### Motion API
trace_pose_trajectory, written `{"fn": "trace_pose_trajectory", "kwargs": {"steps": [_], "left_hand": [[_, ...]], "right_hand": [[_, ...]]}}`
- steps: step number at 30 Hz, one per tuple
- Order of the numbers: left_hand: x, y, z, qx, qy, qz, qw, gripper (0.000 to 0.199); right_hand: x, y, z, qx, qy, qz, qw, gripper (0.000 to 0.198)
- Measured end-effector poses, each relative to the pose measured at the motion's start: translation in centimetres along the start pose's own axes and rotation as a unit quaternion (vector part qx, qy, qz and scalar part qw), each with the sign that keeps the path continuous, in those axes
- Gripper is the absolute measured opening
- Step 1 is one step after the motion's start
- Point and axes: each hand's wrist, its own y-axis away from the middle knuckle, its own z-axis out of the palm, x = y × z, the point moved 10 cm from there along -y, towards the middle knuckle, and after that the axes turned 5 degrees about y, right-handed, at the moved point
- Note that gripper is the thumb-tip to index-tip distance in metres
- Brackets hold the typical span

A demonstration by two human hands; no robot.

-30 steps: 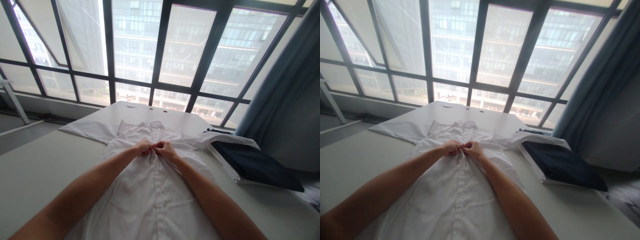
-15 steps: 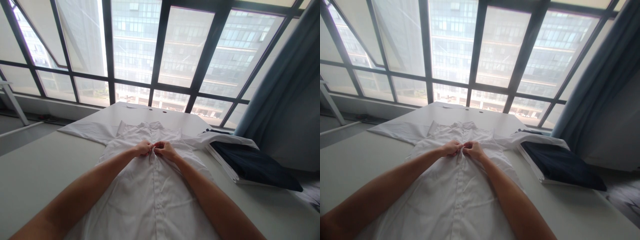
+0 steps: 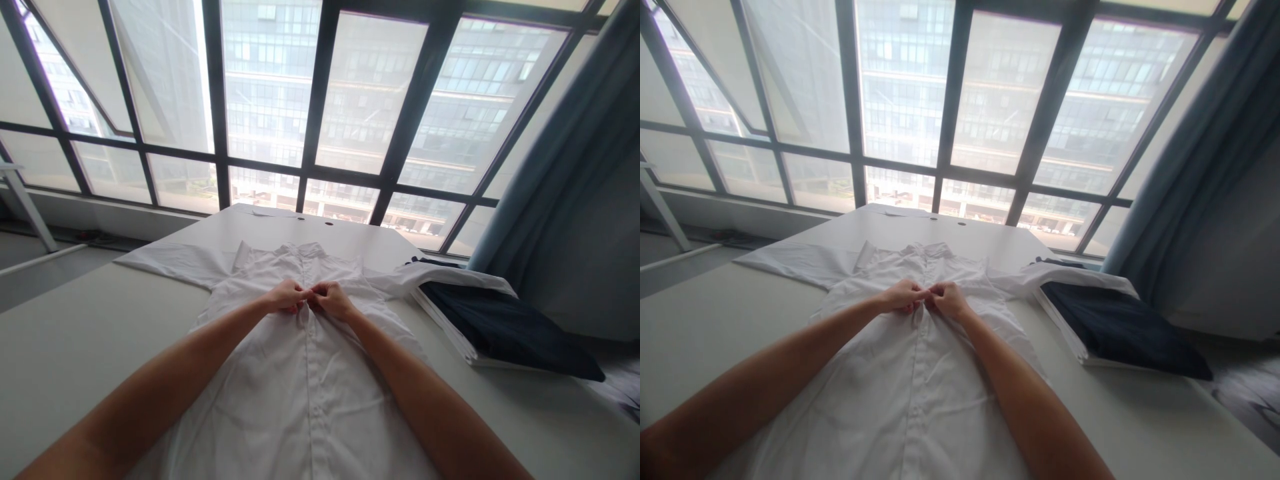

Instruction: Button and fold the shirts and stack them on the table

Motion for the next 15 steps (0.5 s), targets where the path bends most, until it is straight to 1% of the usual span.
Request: {"fn": "trace_pose_trajectory", "kwargs": {"steps": [2,4,7,9,12,15], "left_hand": [[0.13,0.25,0.26,-0.018,0.018,-0.004,1.000,0.047],[0.29,0.42,0.43,-0.027,0.027,-0.006,0.999,0.042],[0.22,0.47,0.31,-0.012,0.031,-0.017,0.999,0.036],[0.22,0.46,0.34,-0.004,0.034,-0.019,0.999,0.036],[0.52,0.54,0.45,0.002,0.022,-0.008,1.000,0.036],[0.78,0.60,0.34,0.011,-0.018,0.006,1.000,0.032]], "right_hand": [[0.28,-0.06,0.04,-0.004,0.005,0.014,1.000,0.013],[0.40,-0.17,0.10,-0.004,0.024,0.014,1.000,0.014],[0.12,-0.35,-0.08,0.017,0.074,-0.015,0.997,0.017],[0.06,-0.37,-0.28,0.037,0.094,-0.023,0.995,0.017],[0.35,-0.30,-0.34,0.047,0.078,-0.005,0.996,0.015],[0.80,-0.15,-0.32,0.043,0.022,0.024,0.999,0.009]]}}
